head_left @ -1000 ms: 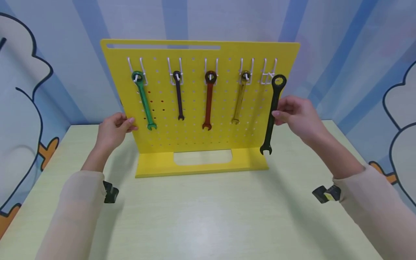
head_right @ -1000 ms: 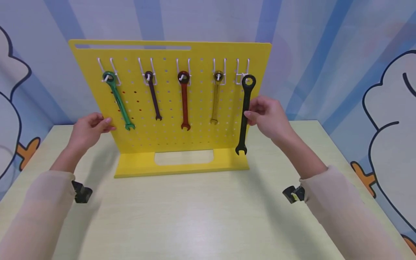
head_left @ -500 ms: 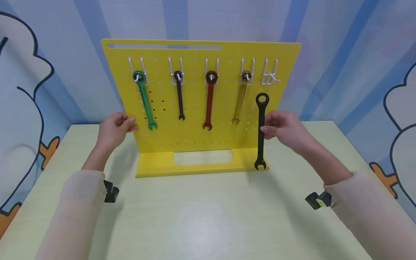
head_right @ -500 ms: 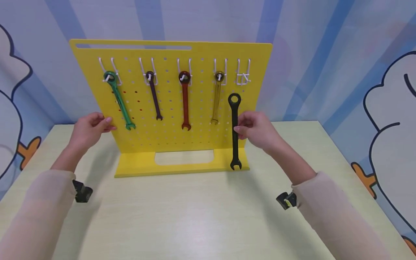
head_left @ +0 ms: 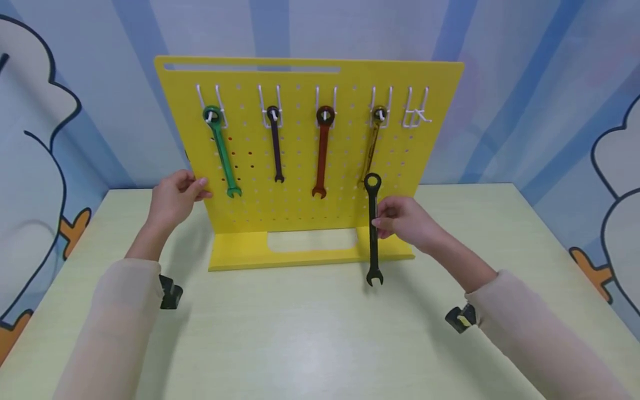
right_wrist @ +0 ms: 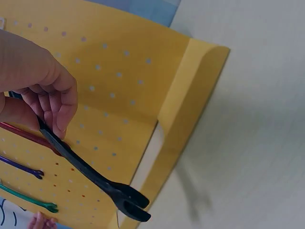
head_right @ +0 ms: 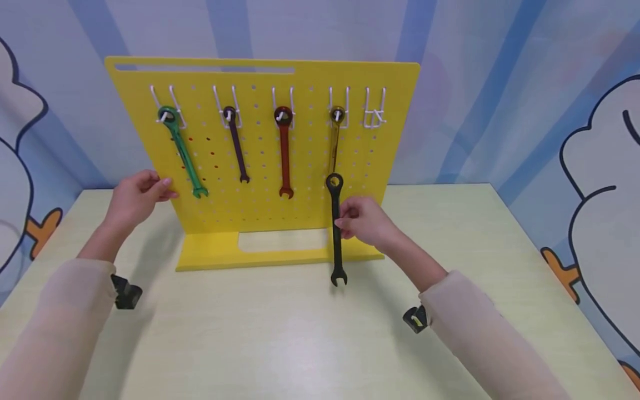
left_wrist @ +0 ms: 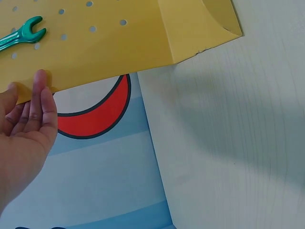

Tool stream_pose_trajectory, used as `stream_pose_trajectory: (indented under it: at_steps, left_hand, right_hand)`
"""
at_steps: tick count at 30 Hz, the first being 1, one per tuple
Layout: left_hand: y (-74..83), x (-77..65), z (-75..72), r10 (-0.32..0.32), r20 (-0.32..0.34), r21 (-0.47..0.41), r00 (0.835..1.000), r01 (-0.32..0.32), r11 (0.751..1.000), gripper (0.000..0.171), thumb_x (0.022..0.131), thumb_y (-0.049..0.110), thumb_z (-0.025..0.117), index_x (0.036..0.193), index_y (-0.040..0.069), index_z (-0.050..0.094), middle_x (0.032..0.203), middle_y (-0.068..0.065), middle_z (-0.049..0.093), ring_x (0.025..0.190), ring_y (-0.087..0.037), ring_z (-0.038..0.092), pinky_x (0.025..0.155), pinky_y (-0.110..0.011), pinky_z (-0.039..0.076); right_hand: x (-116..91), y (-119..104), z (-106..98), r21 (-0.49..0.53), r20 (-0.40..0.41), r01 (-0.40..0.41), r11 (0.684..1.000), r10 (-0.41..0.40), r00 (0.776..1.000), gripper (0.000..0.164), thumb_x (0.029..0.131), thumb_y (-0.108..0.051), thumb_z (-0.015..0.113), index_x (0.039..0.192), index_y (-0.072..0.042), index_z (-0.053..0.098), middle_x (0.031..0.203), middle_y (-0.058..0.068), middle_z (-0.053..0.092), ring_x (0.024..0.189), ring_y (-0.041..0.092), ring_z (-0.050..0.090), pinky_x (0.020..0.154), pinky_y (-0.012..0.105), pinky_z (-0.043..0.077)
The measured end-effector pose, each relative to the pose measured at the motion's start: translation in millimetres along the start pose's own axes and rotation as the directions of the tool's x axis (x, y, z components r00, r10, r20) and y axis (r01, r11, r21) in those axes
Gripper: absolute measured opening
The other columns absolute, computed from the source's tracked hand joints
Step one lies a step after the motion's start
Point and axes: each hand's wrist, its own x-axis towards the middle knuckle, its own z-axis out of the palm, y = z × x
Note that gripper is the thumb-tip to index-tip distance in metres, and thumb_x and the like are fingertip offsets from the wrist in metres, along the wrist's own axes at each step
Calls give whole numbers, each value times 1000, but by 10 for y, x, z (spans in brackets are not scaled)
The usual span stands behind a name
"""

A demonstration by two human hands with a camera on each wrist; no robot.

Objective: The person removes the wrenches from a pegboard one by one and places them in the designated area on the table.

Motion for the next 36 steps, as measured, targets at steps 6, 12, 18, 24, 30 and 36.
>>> stream_pose_trajectory:
  at_steps: [6,12,18,24,30,36]
  left_hand:
    - [0,3,-1,-3,-3,-2,1000,3,1000,39,94,36,45,103,-2,50,103,-18,60,86,-16,64,83,-36,50]
    - [10,-9,-2,-3,-14,-3,1000,3,1000,37,95,34,45,104,-1,52,101,-16,59,84,-13,64,80,-32,51]
    - [6,0,-3,-1,-12,1,1000,1,1000,38,95,34,45,106,-2,52,101,-16,59,84,-13,64,82,-33,51]
    - [30,-20,-12,14,5,-9,1000,-14,1000,38,95,34,44,105,-3,50,103,-17,58,82,-9,64,81,-33,51]
    - [37,-29,-14,16,10,-9,1000,-16,1000,38,96,33,43,105,-3,49,104,-18,58,79,-5,62,78,-27,51]
    - [38,-23,-13,12,4,-9,1000,-12,1000,38,95,34,44,103,-3,50,102,-17,58,83,-11,64,79,-30,51]
  right_hand:
    - [76,69,171,43,38,-5,999,3,999,6,90,5,51,91,11,51,79,16,59,72,31,61,70,38,54]
    - [128,96,339,84,55,-19,996,15,998,4,88,7,53,87,11,52,75,15,60,66,24,62,70,43,54]
    - [168,96,495,124,72,-54,991,45,996,6,88,6,54,88,12,51,78,16,59,65,21,62,69,40,55]
    - [204,103,622,164,107,-80,983,63,992,8,88,6,54,90,13,51,76,14,58,65,21,61,68,40,55]
    - [235,97,740,187,114,-114,976,94,989,7,88,5,55,90,12,53,75,13,58,63,20,60,67,38,55]
    - [264,71,855,195,114,-145,970,124,986,5,87,5,56,89,10,55,75,13,58,62,19,60,67,38,56]
